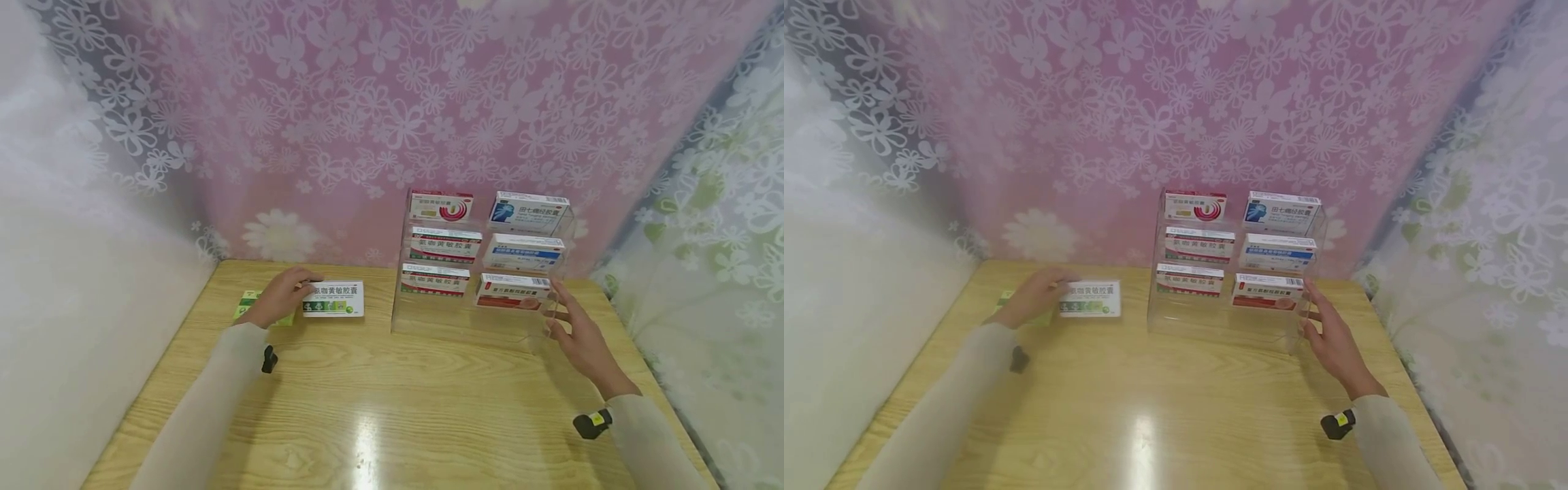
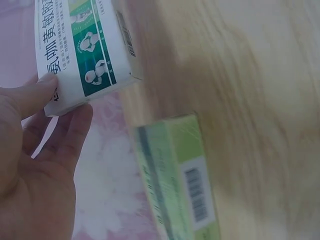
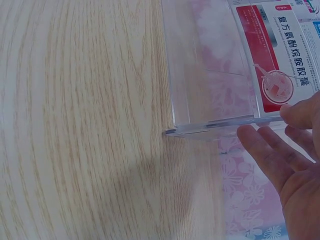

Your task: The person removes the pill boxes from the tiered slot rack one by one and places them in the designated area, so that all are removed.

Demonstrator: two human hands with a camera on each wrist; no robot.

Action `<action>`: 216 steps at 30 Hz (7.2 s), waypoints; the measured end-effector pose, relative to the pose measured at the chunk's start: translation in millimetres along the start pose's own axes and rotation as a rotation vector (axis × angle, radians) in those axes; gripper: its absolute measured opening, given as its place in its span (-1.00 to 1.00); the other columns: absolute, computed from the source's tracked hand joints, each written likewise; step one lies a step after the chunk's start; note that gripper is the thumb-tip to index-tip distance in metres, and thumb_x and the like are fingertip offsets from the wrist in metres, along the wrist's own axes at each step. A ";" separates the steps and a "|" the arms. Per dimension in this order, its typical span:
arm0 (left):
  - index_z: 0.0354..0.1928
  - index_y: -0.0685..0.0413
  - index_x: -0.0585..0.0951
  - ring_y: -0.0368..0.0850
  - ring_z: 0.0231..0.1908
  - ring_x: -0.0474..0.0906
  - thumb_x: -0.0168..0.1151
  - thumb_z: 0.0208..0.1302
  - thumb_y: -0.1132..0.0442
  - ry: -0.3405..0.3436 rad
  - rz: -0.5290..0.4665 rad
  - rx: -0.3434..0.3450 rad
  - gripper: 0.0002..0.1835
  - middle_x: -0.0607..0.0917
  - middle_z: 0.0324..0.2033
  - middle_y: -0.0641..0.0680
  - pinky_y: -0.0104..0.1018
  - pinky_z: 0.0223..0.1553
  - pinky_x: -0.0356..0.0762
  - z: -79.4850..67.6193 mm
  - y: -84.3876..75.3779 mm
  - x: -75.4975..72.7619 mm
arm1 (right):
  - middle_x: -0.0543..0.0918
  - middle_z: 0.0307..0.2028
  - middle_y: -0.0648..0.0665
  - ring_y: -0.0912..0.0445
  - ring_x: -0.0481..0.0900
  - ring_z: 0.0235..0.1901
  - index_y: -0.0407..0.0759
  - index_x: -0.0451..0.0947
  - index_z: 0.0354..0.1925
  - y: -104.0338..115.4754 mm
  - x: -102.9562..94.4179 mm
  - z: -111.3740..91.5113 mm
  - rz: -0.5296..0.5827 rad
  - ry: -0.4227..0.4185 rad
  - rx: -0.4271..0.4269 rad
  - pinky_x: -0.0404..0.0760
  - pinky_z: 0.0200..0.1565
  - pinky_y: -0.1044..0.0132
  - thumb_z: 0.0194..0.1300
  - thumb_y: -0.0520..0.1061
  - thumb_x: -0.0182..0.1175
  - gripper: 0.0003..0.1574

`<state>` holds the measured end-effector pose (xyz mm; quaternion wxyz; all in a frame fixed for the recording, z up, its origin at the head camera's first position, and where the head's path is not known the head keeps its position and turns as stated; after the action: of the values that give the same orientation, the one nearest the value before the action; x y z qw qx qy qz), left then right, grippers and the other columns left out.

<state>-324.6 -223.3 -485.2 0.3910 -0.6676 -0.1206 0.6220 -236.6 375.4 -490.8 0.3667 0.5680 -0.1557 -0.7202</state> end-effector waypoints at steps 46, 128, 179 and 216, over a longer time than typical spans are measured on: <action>0.53 0.05 0.56 0.46 0.57 0.19 0.49 0.45 0.02 -0.066 0.262 0.088 -0.32 0.37 0.58 0.35 0.58 0.52 0.09 -48.6 54.8 24.7 | 0.29 0.53 -0.59 -0.54 0.62 0.21 0.07 -0.18 0.81 3.0 -1.0 0.6 -0.036 0.005 0.000 0.56 -0.11 0.74 0.63 -0.40 0.13 0.10; 0.33 -0.02 0.70 -0.04 0.18 0.64 0.28 0.62 0.24 -0.220 0.087 0.536 -0.67 0.66 0.27 0.06 -0.21 0.13 0.71 55.6 -172.7 52.5 | 0.28 0.56 -0.58 -0.53 0.63 0.20 0.11 -0.21 0.81 1.3 1.6 -0.2 -0.045 0.000 0.016 0.55 -0.10 0.74 0.62 -0.41 0.13 0.13; 0.49 0.43 0.45 0.64 0.30 0.53 0.14 0.73 0.20 0.067 -0.013 -0.170 -0.49 0.38 0.47 0.57 0.07 0.06 0.80 -109.3 105.9 -67.0 | 0.27 0.55 -0.60 -0.55 0.60 0.23 0.17 -0.23 0.81 2.5 2.2 0.2 -0.004 0.003 0.034 0.58 -0.11 0.74 0.62 -0.43 0.09 0.15; 0.50 0.20 0.51 0.46 0.48 0.32 0.17 0.70 0.18 -0.138 0.113 -0.079 -0.53 0.43 0.50 0.40 0.51 0.42 0.36 -62.3 20.7 -39.5 | 0.25 0.57 -0.57 -0.52 0.59 0.26 0.13 -0.24 0.81 5.0 0.0 -1.6 -0.022 0.026 0.042 0.57 -0.10 0.71 0.69 -0.34 0.06 0.05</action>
<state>-281.5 -285.8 -475.0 0.3193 -0.6437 -0.1341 0.6824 -233.4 372.3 -488.1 0.3488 0.5865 -0.1599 -0.7133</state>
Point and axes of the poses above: each hand's wrist, its own z-axis towards the middle knuckle, its own x-axis out of the palm, y = z × x, the point moved 2 cm from there along z, towards the middle knuckle
